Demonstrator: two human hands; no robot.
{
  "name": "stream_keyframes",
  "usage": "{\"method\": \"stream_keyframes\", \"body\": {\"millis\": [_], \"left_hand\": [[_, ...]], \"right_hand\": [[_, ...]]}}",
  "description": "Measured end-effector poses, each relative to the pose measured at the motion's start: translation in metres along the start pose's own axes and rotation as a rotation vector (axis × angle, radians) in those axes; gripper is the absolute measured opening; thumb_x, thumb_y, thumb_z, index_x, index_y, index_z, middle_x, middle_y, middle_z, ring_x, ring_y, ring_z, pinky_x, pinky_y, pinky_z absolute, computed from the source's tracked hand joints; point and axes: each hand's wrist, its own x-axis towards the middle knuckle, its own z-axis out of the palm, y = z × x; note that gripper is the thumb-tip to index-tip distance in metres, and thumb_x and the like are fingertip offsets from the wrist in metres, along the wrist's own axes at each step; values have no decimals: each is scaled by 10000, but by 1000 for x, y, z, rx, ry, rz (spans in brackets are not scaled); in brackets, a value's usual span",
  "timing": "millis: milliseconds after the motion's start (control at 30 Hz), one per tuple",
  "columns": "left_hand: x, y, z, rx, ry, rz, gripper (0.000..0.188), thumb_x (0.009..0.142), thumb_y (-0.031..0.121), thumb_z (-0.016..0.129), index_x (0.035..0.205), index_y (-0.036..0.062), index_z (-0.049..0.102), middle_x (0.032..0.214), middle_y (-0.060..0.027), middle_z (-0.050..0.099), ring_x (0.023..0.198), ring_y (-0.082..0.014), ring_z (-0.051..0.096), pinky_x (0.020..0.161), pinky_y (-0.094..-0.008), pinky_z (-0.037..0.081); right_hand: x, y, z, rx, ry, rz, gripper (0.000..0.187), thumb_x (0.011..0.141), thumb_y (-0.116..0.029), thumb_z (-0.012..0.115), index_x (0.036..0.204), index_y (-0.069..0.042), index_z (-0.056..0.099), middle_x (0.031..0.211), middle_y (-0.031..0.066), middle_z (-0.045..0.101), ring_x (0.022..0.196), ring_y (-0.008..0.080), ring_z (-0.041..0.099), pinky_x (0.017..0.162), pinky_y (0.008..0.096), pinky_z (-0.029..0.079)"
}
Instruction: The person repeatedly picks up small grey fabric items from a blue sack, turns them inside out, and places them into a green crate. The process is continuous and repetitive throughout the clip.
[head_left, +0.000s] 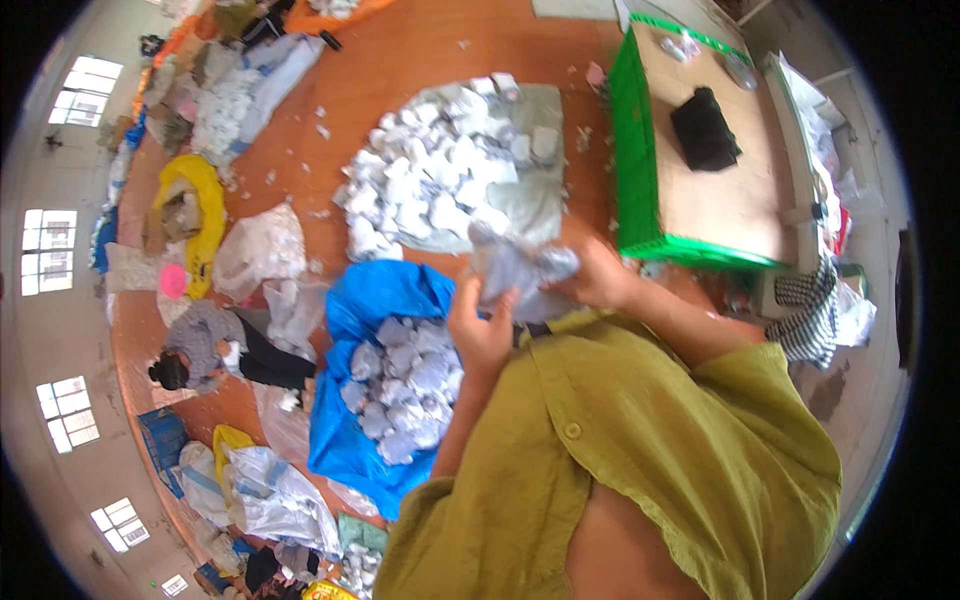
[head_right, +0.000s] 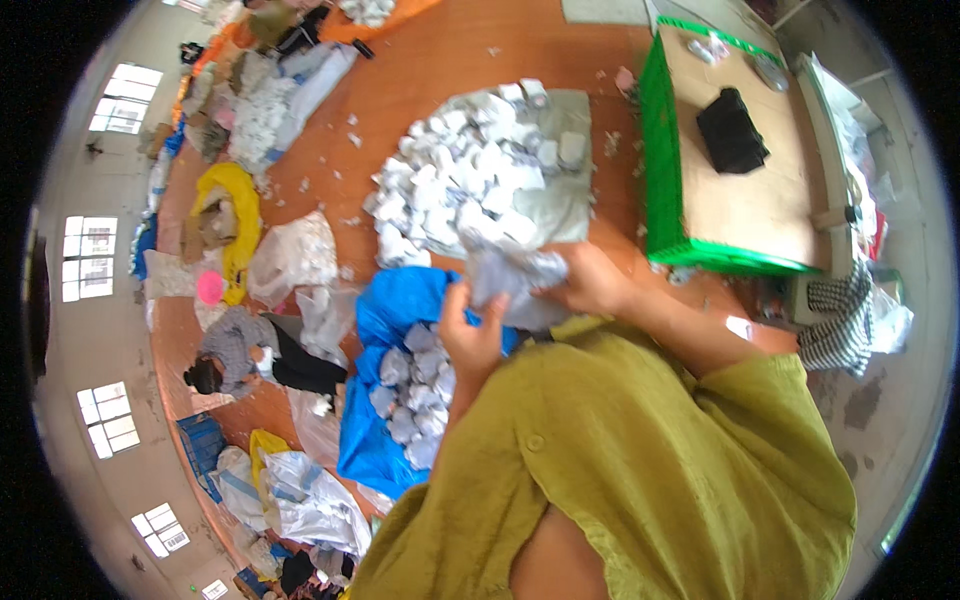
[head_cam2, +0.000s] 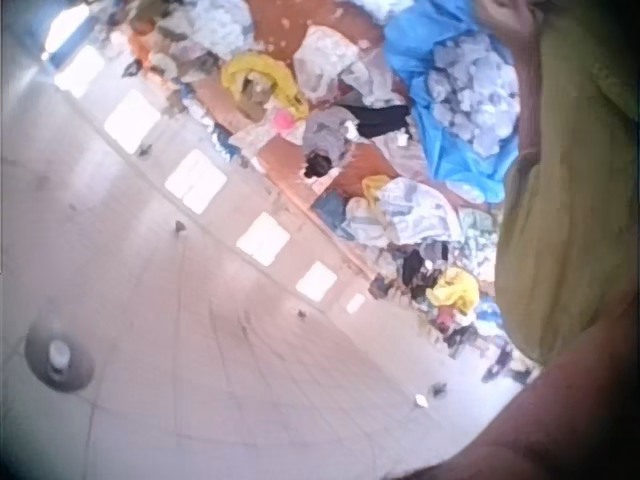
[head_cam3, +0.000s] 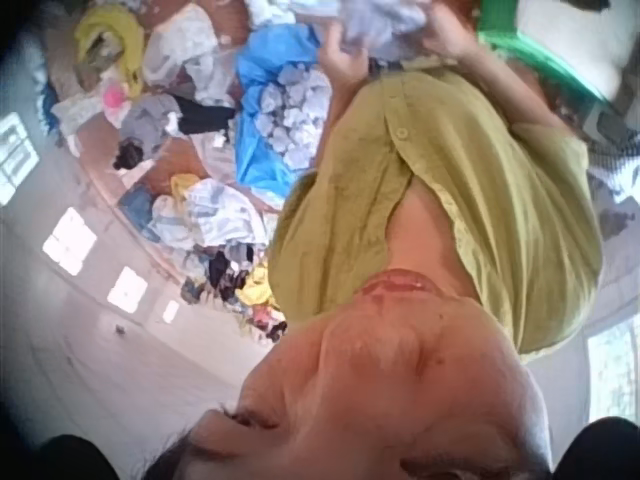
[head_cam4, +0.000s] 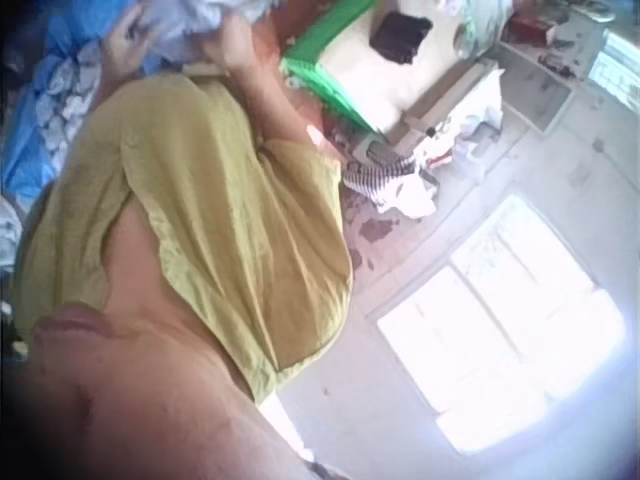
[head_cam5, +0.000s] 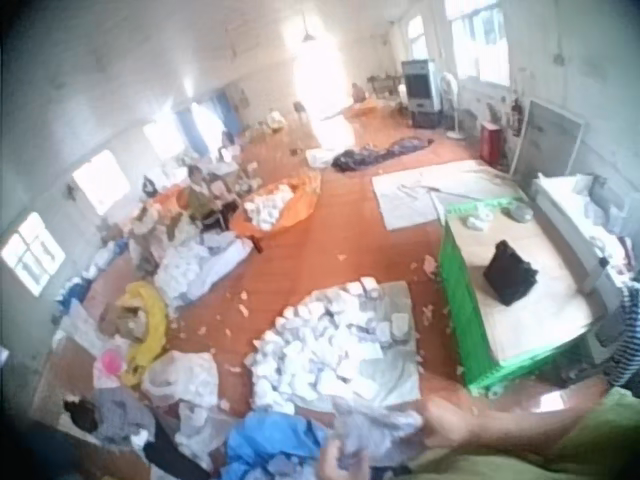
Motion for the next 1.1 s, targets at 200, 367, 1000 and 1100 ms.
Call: {"method": "stream_keyframes", "body": {"millis": [200, 367, 1000, 1100], "left_hand": [[-3, -16, 9, -312, -140, -248, 223, 763, 55, 661, 953, -23, 575, 836, -88, 632, 752, -122, 586, 678, -267, 463], [2, -2, 3, -554, -311, -440, 357, 750, 3, 650, 1085, -30, 531, 954, -75, 622, 858, -138, 586, 779, -279, 461], [6, -6, -16, -330, -287, -343, 154, 765, 80, 692, 808, -9, 574, 726, 3, 558, 669, -51, 467, 571, -222, 390], [13, -42, -23, -300, -385, -417, 188, 852, 160, 602, 945, 1, 565, 862, -23, 578, 787, -84, 520, 672, -250, 434]], "right_hand": [[7, -3, -7, -110, -3, -71, 374, 654, -117, 706, 1011, -59, 611, 887, 188, 619, 828, 373, 589, 707, 408, 473], [13, -7, -13, -152, -100, -141, 379, 633, -150, 719, 992, -73, 623, 849, 165, 618, 791, 368, 587, 680, 410, 469], [14, -5, -29, -312, 82, -298, 331, 590, -106, 704, 919, -96, 671, 837, 72, 622, 757, 292, 587, 629, 371, 466], [16, -17, -31, -562, 198, -453, 387, 526, -144, 687, 912, -111, 693, 864, 4, 622, 761, 217, 555, 643, 335, 425]]}}
